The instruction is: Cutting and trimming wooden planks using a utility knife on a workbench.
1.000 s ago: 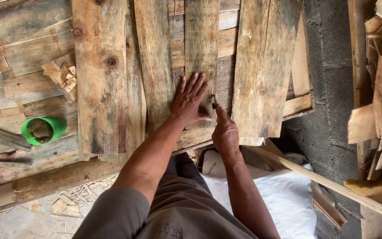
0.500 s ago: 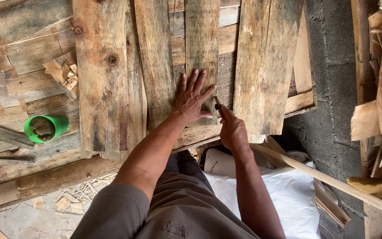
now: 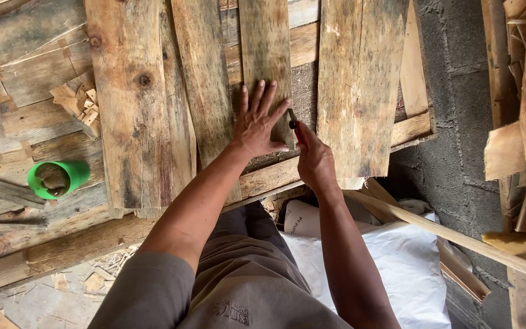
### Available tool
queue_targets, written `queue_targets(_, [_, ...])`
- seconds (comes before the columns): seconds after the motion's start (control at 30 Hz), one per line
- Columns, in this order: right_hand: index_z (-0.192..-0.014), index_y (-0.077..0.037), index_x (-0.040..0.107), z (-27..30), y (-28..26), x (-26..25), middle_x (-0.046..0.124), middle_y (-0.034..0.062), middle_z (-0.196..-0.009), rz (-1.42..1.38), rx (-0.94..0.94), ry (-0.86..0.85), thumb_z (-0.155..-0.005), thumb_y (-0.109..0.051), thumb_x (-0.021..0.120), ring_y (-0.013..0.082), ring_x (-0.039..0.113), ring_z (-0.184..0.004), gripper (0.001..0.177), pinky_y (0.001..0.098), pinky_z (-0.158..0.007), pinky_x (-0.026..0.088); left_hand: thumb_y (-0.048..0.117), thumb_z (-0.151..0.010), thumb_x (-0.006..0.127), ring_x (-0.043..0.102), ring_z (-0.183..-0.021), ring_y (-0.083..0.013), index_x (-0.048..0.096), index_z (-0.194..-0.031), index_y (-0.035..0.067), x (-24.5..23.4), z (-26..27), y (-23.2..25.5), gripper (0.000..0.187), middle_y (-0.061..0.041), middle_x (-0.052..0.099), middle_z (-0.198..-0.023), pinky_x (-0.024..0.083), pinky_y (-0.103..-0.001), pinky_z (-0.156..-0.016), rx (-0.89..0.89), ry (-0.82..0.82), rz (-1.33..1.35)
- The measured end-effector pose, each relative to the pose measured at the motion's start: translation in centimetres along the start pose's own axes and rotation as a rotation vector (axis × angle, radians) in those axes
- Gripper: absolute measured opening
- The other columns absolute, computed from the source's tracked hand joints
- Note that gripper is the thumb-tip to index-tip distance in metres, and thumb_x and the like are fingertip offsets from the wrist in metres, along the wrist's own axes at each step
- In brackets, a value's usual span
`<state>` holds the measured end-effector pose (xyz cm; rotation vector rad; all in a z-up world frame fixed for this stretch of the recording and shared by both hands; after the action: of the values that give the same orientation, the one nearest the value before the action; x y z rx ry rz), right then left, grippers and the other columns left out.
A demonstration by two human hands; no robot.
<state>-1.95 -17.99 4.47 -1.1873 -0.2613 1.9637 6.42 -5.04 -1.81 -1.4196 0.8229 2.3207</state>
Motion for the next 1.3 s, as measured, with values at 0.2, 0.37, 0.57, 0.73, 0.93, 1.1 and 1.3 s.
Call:
queue_targets(0.2, [-0.153, -0.014, 0.047, -2.6, 0.7, 1.6, 0.063, 0.0210, -0.138, 0.277, -0.177, 0.128, -0.107, -0.001, 0.036, 0.0119, 0.064, -0.048, 0.049, 0.0245, -0.030, 0.047, 0.081, -0.058, 0.083, -0.011, -0.159, -0.0391, 0.007, -0.167, 0.034, 0.7, -1.7, -1.2, 0.140, -0.016, -0.016, -0.170, -0.005, -0.058, -0.128, -0.039, 0.003, 0.049])
queue_targets(0.37, [-0.147, -0.010, 0.053, -2.9, 0.7, 1.5, 0.068, 0.0203, -0.132, 0.318, -0.296, 0.182, -0.101, 0.004, 0.041, 0.0111, 0.056, -0.039, 0.050, 0.0261, -0.025, 0.043, 0.080, -0.059, 0.082, -0.011, -0.159, -0.0384, 0.009, -0.167, 0.036, -0.5, -1.3, -1.0, 0.138, -0.015, -0.016, -0.171, -0.006, -0.057, -0.128, -0.067, -0.043, 0.054])
queue_targets(0.57, [-0.146, -0.006, 0.055, -2.9, 0.9, 0.9, 0.070, 0.0234, -0.127, 0.180, -0.359, 0.152, -0.100, 0.006, 0.042, 0.0120, 0.070, -0.062, 0.049, 0.0223, -0.030, 0.053, 0.080, -0.061, 0.082, -0.011, -0.159, -0.0374, 0.009, -0.166, 0.037, -0.7, -1.4, -1.0, 0.135, -0.014, -0.016, -0.171, -0.006, -0.056, -0.128, -0.072, -0.050, 0.059])
queue_targets(0.73, [-0.148, -0.011, 0.053, -1.6, -0.5, 0.3, 0.073, 0.0223, -0.120, 0.201, -0.266, 0.076, -0.102, 0.005, 0.042, 0.0123, 0.068, -0.054, 0.050, 0.0242, -0.031, 0.051, 0.078, -0.061, 0.083, -0.011, -0.159, -0.0365, 0.009, -0.166, 0.038, -0.6, -1.4, -1.2, 0.135, -0.014, -0.016, -0.172, -0.007, -0.054, -0.128, -0.073, -0.047, 0.085])
queue_targets(0.93, [-0.151, -0.018, 0.051, -0.8, 1.9, 1.2, 0.076, 0.0193, -0.114, 0.289, -0.134, -0.011, -0.109, -0.002, 0.041, 0.0165, 0.056, -0.043, 0.046, 0.0287, -0.029, 0.042, 0.076, -0.061, 0.085, -0.010, -0.159, -0.0358, 0.012, -0.166, 0.038, -0.5, -1.4, -1.1, 0.133, -0.013, -0.015, -0.171, -0.008, -0.055, -0.128, -0.063, -0.006, 0.110])
queue_targets(1.1, [-0.152, -0.010, 0.049, 0.1, 1.9, 1.1, 0.073, 0.0238, -0.117, 0.210, -0.248, 0.045, -0.099, 0.006, 0.044, 0.0062, 0.062, -0.051, 0.056, 0.0218, -0.028, 0.049, 0.072, -0.063, 0.087, -0.011, -0.160, -0.0347, 0.012, -0.166, 0.039, -0.6, -1.4, -1.2, 0.132, -0.012, -0.017, -0.171, -0.007, -0.053, -0.128, -0.070, -0.030, 0.127])
queue_targets(1.3, [-0.153, -0.015, 0.049, 2.2, 3.6, 1.7, 0.075, 0.0201, -0.113, 0.284, -0.120, -0.011, -0.107, 0.001, 0.041, 0.0103, 0.062, -0.046, 0.050, 0.0273, -0.030, 0.046, 0.067, -0.068, 0.087, -0.012, -0.159, -0.0348, 0.011, -0.166, 0.039, -0.3, -1.4, -1.2, 0.127, -0.012, -0.018, -0.171, -0.008, -0.055, -0.127, -0.075, -0.043, 0.114])
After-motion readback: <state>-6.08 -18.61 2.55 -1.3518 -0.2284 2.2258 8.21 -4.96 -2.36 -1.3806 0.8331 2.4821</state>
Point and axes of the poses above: each hand's wrist, its own z-axis away from the middle knuckle, its own x-axis out of the palm, y = z × x, the point moved 7 cm from there along -z, towards the middle knuckle
